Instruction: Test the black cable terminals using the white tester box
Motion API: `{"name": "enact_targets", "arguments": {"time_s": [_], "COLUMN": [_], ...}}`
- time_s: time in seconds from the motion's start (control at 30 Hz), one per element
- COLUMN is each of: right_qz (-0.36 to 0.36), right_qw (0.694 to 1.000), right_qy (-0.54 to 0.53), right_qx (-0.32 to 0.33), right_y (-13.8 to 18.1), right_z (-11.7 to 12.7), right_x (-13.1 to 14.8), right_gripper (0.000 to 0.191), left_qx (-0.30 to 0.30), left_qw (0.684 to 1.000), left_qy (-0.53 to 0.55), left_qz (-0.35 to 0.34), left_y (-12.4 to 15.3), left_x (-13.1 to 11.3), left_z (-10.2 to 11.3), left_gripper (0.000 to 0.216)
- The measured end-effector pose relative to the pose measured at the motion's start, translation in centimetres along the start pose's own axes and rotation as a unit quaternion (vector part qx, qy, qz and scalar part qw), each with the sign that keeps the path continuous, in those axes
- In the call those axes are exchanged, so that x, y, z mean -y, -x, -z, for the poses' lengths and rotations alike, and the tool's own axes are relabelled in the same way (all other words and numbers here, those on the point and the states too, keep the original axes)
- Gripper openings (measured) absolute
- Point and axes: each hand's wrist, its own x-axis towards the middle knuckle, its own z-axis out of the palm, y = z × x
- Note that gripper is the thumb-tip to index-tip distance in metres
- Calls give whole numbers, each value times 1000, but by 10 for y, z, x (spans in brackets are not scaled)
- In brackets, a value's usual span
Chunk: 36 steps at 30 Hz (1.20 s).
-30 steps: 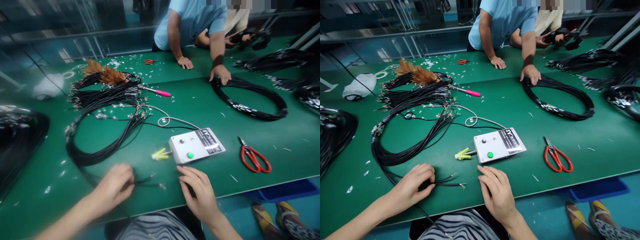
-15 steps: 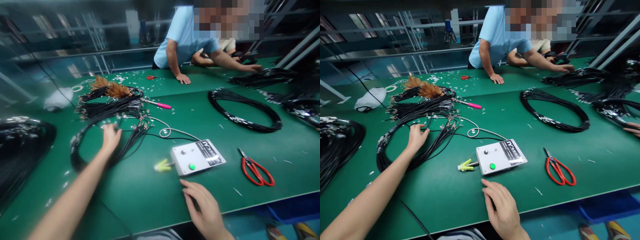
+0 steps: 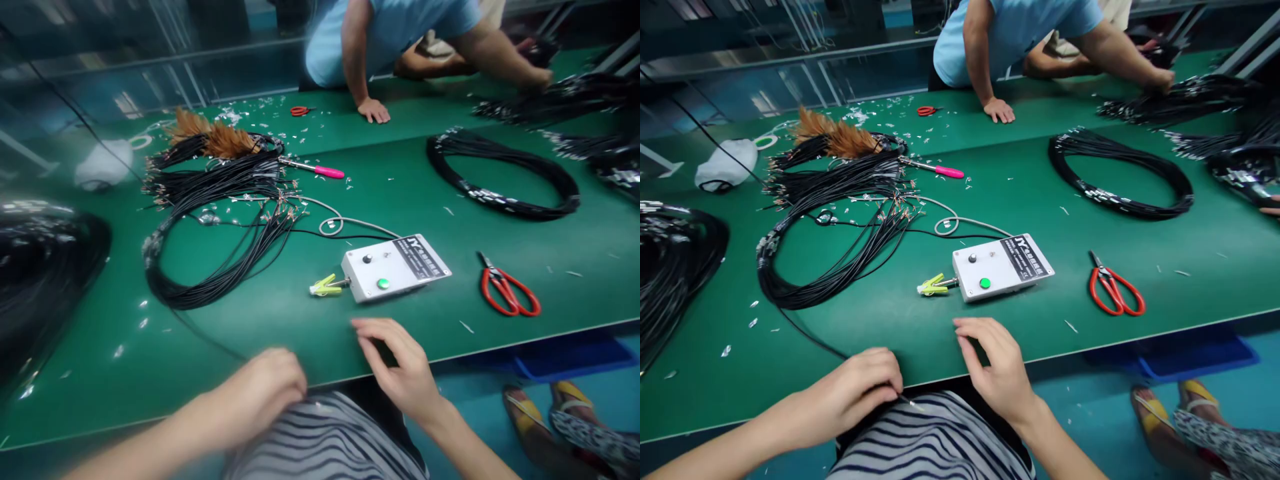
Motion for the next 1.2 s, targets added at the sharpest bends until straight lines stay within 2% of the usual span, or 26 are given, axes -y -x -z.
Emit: {"name": "enact_targets", "arguments": {"time_s": [0.1, 0.2, 0.3, 0.43, 0.5, 0.6, 0.67, 0.77, 0.87, 1.03, 1.2], "right_qz": [-112, -193, -234, -266, -291, -332, -347, -359, -364, -349, -347], "right_qw": [982, 939, 907, 884, 861, 813, 792, 782, 775, 793, 793], "right_qy": [-128, -251, -327, -370, -406, -476, -502, -509, -515, -499, -500], "right_qx": [84, 135, 124, 100, 93, 49, 16, -16, -40, -20, -1], "right_y": [-2, -4, -7, -13, -14, -14, -12, -12, -16, -21, -25], "right_z": [-6, -16, -22, -23, -26, -38, -49, -58, -55, -45, -46], "right_x": [25, 40, 43, 40, 39, 40, 42, 44, 44, 42, 41], "right_gripper": [12, 21, 22, 25, 25, 24, 27, 31, 31, 27, 22], "left_qx": [-66, -110, -125, -128, -139, -191, -231, -264, -272, -279, -267], "left_qw": [993, 987, 985, 986, 984, 973, 963, 950, 940, 930, 929], "left_qy": [90, 112, 119, 104, 103, 128, 142, 165, 200, 230, 249], "left_qz": [30, 33, 24, -11, -28, -17, 5, 33, 50, 59, 59], "left_y": [-4, -6, -9, -17, -22, -28, -31, -33, -33, -35, -35], "left_x": [0, -3, -5, -7, -8, -8, -8, -6, -4, -3, -4], "left_z": [4, 4, 4, 6, 4, -1, -5, -9, -10, -11, -9], "left_gripper": [18, 15, 12, 13, 17, 20, 19, 20, 19, 18, 19]}}
